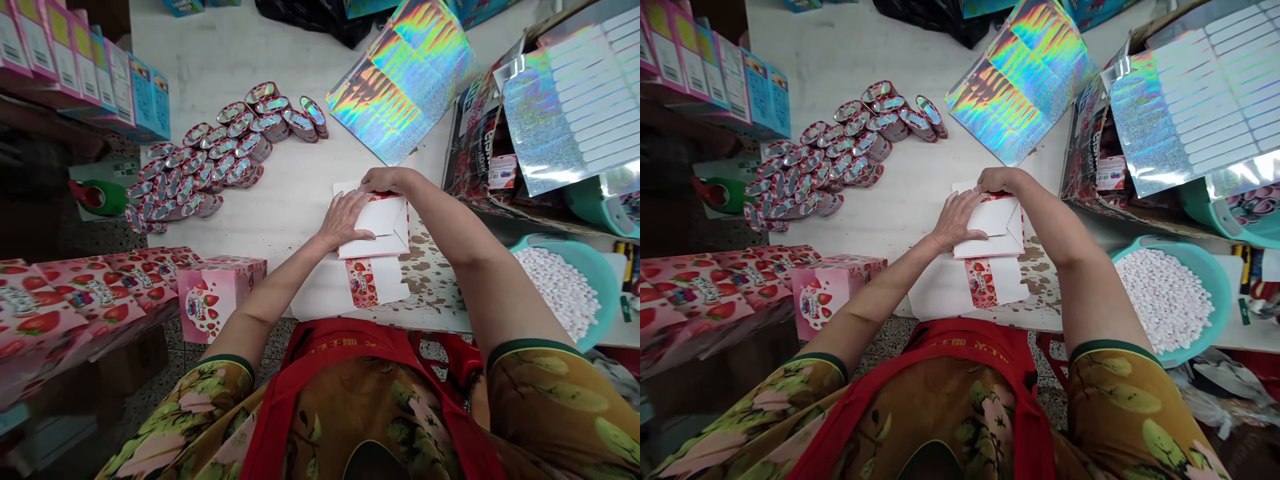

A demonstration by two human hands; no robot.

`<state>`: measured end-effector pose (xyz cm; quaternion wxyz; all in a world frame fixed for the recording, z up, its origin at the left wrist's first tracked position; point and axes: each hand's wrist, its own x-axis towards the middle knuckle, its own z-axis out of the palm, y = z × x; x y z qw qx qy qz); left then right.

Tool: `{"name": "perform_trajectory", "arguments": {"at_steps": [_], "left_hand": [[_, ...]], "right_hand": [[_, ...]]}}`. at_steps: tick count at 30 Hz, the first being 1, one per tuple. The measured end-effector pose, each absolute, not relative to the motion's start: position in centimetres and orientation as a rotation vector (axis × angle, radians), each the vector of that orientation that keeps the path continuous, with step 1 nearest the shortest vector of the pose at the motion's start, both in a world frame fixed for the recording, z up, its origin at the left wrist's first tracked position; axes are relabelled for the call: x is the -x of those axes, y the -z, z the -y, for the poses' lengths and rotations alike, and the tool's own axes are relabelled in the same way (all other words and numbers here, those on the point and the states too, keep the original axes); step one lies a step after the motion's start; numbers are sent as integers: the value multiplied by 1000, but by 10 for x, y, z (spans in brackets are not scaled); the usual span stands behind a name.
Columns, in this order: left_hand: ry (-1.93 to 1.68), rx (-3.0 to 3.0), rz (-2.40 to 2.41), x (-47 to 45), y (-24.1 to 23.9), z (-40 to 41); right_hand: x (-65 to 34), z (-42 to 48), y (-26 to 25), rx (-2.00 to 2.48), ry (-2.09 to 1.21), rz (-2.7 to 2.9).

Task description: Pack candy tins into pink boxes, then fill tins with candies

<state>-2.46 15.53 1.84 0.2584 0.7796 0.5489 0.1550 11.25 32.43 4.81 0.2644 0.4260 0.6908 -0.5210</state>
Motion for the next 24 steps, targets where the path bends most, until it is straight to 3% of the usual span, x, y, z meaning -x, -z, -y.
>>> {"name": "perform_trajectory", "arguments": {"at_steps": [7,13,19,24], "left_hand": [[-221,-2085,-1539,19,-34,-156],[-33,-1941,-1659,0,-59,-161],[50,-1803,-1735,-20,-50,-172],[110,-1805,-1802,-32,-47,-174]], "right_hand": [[-111,-318,-46,-1183,1492,-1877],[-137,-308,-54,-1533,1233,-2348],[-201,-192,-69,-2338,973,-2441],[-213,-99,-49,-2571,911,-2248]]}}
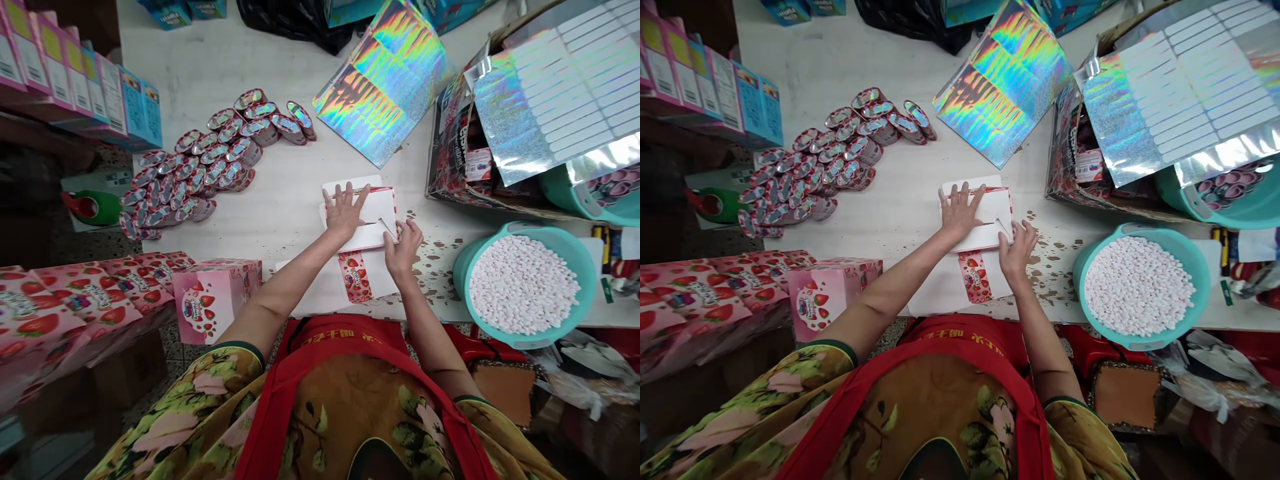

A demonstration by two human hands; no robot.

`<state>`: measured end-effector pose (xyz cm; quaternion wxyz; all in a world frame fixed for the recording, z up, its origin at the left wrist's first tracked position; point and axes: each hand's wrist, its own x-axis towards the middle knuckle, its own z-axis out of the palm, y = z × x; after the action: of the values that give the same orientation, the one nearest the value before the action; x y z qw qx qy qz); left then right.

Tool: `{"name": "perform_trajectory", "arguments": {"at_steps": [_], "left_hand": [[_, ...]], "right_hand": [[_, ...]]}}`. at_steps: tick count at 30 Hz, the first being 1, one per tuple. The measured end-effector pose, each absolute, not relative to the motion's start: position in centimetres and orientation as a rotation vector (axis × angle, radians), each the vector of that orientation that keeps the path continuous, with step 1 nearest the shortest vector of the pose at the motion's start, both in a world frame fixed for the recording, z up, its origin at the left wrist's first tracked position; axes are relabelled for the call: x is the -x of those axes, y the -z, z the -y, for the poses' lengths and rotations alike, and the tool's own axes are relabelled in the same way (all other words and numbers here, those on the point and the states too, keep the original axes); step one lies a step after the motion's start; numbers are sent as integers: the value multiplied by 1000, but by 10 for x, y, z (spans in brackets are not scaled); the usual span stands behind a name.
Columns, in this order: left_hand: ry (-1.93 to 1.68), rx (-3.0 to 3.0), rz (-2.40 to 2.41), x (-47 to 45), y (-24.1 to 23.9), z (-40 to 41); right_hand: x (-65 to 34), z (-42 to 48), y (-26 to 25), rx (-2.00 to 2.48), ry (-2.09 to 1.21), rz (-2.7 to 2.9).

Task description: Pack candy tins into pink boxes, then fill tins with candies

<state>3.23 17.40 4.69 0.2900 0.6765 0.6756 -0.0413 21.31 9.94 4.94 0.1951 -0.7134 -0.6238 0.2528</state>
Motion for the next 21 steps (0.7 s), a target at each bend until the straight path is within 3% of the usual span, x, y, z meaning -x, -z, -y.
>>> {"name": "perform_trajectory", "arguments": {"at_steps": [14,21], "left_hand": [[319,-1823,-1589,-4,-70,-193],[73,-1801,-1751,-18,-68,-209]], "right_hand": [[-206,-77,-27,1907,-936,1612],[-202,-69,-23,1947,-1027,1233]]}}
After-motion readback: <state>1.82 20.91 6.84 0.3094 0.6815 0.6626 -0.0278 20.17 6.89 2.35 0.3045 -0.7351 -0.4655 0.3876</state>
